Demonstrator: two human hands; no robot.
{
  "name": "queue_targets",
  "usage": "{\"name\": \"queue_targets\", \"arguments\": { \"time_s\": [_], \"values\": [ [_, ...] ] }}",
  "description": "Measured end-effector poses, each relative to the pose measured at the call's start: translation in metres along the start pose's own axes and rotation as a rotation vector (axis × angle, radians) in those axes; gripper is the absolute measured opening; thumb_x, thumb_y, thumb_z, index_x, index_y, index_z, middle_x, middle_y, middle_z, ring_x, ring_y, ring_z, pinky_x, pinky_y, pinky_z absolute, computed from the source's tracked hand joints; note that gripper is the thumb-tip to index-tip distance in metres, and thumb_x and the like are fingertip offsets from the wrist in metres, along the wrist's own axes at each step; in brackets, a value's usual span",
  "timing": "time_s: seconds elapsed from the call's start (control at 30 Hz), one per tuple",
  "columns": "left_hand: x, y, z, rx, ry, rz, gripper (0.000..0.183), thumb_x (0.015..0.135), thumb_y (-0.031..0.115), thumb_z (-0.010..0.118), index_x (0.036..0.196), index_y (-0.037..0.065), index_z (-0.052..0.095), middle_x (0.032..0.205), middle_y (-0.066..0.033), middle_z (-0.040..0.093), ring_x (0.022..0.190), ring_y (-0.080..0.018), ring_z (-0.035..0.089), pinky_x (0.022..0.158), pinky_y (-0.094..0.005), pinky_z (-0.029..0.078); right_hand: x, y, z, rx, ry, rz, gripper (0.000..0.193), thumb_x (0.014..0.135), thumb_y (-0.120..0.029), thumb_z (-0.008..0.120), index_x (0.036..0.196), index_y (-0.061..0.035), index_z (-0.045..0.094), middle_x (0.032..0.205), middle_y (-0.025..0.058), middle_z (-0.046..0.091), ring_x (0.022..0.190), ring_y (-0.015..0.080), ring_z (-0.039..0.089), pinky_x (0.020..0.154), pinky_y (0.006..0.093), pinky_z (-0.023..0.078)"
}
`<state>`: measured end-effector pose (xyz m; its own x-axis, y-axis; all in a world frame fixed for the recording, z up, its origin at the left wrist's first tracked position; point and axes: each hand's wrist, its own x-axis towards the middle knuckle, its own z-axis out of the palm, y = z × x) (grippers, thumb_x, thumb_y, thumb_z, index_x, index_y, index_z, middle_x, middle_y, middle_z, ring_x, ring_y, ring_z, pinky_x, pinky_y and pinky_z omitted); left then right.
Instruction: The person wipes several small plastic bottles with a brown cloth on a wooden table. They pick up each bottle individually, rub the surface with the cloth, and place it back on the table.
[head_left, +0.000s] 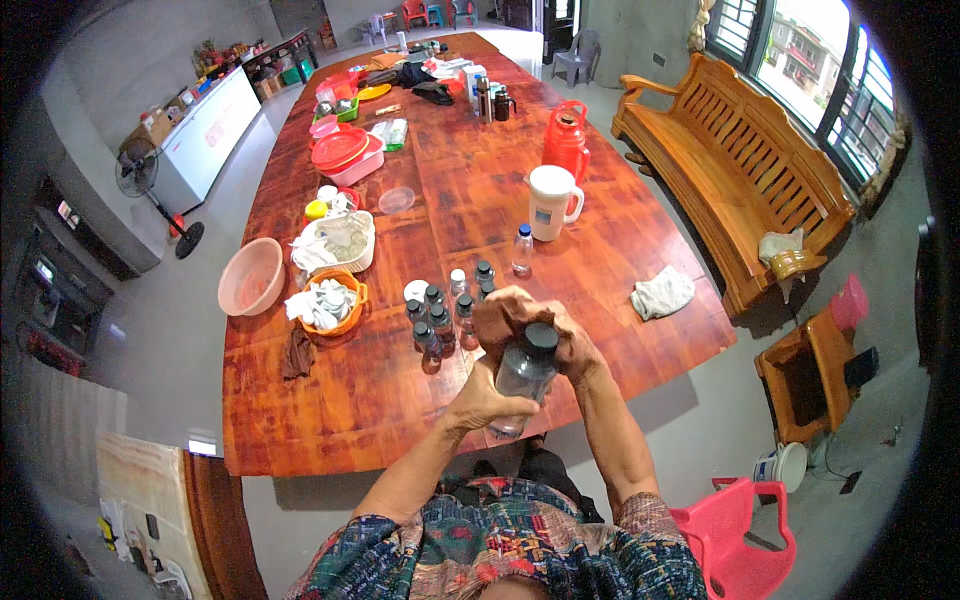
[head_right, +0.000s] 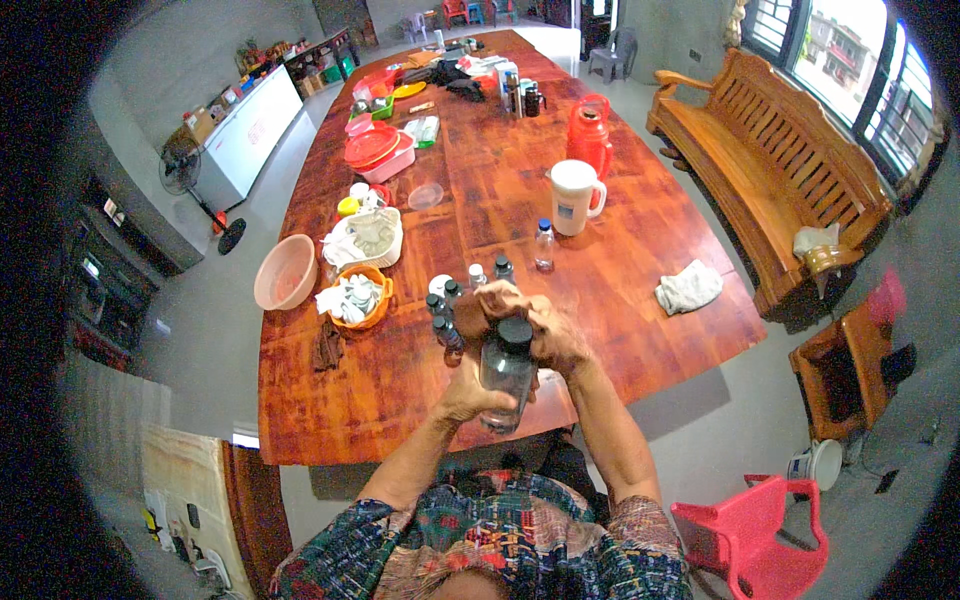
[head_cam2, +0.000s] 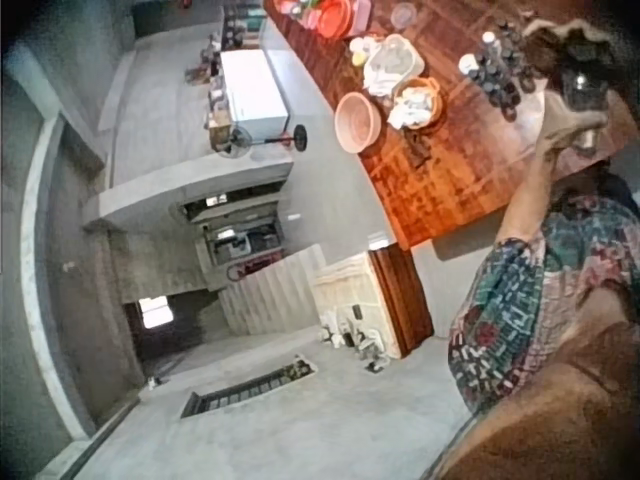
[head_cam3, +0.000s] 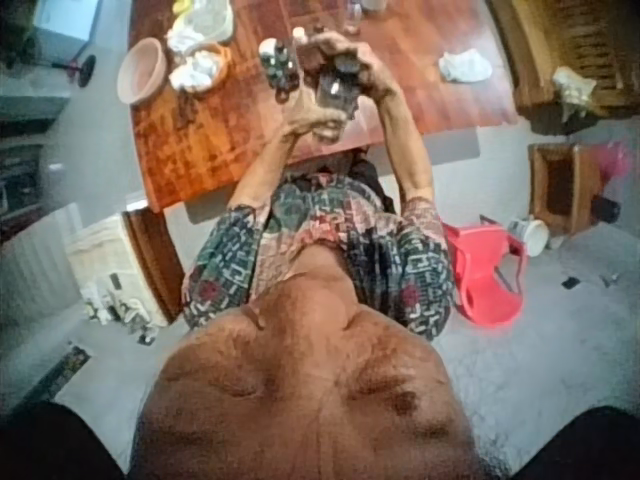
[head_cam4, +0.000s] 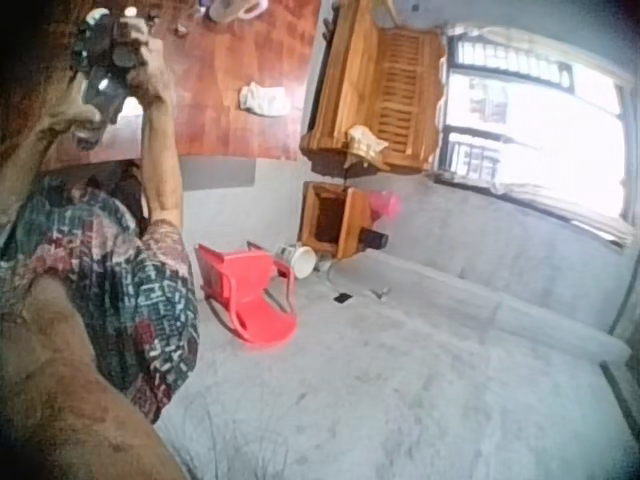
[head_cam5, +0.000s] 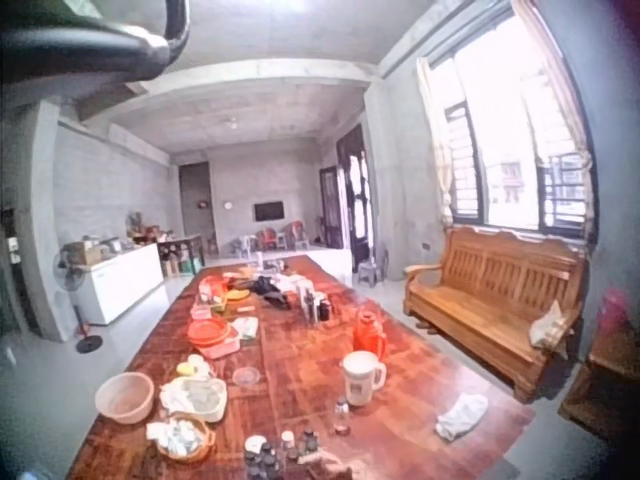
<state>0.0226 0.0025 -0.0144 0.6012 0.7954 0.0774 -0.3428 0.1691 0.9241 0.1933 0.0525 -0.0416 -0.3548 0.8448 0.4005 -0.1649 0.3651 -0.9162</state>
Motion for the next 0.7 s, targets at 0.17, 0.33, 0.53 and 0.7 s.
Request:
{"name": "queue_targets", "arguments": {
  "time_s": [0.17,0.33,0.53,0.7],
  "values": [
    [-0.01,0.013,0.002,-0.197,-0.024,-0.117,0.087,0.052,0.032,0.088,0.118,-0.002,0.044,0.103,-0.0104,0.06,0.09,-0.0175,0.061,0.082,-0.0332,0.051,-0.005,-0.055,0.02,-0.208,-0.009,0.124,0.04,0.076,-0.014,0.056,0.113,0.0014,0.055,0.109,0.0075,0.058,0.095,0.0182,0.056,0.082,0.0318,0.045],
    [-0.005,0.02,0.014,0.067,0.164,0.175,0.085,0.055,0.024,0.088,0.121,0.002,0.04,0.116,-0.0078,0.051,0.103,-0.015,0.053,0.089,-0.0308,0.046,-0.028,-0.076,0.047,0.152,0.359,0.033,0.054,0.082,-0.029,0.061,0.119,0.0076,0.048,0.123,0.0104,0.042,0.111,0.0199,0.045,0.091,0.0307,0.039],
    [-0.003,0.022,0.016,0.153,0.115,0.162,0.08,0.057,0.016,0.086,0.122,0.004,0.041,0.114,-0.0049,0.052,0.105,-0.0138,0.05,0.092,-0.0308,0.042,-0.048,-0.086,0.07,-0.163,0.587,-0.115,0.063,0.074,-0.023,0.074,0.122,0.0065,0.045,0.123,0.0108,0.038,0.111,0.0202,0.044,0.092,0.0311,0.039],
    [-0.005,0.02,-0.004,0.183,-0.381,-0.143,0.095,0.053,0.017,0.086,0.132,0.003,0.035,0.122,-0.0052,0.048,0.114,-0.016,0.044,0.099,-0.0313,0.035,-0.043,-0.116,0.059,0.132,0.276,0.012,0.061,0.066,-0.017,0.077,0.117,0.0046,0.049,0.118,0.0108,0.046,0.109,0.02,0.048,0.092,0.0319,0.04]
  ]
}}
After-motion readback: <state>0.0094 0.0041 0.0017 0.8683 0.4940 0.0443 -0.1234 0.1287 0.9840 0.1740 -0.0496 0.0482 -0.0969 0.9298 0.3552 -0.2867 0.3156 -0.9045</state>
